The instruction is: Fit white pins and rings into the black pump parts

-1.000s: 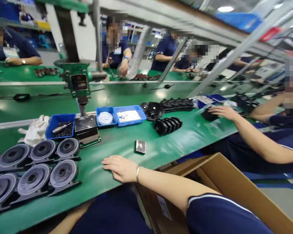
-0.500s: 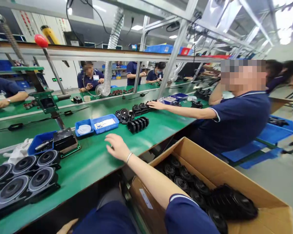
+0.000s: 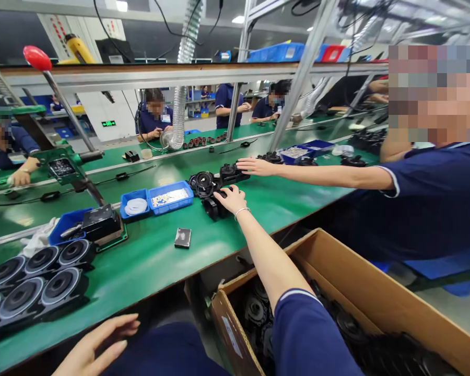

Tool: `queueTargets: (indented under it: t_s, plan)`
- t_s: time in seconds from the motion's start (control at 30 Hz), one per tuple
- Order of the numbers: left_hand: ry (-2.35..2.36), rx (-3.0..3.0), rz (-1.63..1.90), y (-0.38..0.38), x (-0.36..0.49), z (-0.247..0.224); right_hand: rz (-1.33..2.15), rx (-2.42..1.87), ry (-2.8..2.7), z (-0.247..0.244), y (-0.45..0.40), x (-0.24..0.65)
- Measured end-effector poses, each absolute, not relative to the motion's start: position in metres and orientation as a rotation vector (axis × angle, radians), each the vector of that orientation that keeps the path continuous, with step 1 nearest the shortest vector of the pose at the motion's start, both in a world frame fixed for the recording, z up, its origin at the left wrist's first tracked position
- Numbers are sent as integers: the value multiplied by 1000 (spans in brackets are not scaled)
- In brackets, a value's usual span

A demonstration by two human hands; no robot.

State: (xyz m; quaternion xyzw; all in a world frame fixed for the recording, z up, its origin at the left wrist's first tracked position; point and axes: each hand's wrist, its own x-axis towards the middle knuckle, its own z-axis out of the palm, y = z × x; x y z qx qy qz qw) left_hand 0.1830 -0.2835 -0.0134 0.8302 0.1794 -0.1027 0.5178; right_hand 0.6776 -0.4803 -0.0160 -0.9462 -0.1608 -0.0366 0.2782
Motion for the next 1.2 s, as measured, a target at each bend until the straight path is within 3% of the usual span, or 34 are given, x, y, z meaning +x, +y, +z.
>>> queueTargets:
  t_s: [0.17,0.33,0.53,0.6,0.9,1.07,1.2]
  plan:
    - [202,2313,-139,-299,251,12,-95,-2544,-502,-20,-467,647]
    - [36,2631,5,-299,345,-8,-127,-2554,-495,-12,-458,617]
    - [-39,2753,180,-303,427,-46,-688,-2470,-787,5,-457,585]
    - [-69,2742,204,-302,427,-49,-715,-2399,-1007,12,-453,580]
    - [-321,2609,-138,-264,389,-11,-52,-2669,-1596,47,-353,633]
    - [-333,2608,-296,-254,386,4,367,-2842,-1825,40,-288,674]
    - [-365,2717,-287,-244,403,38,510,-2904,-1919,31,-267,685]
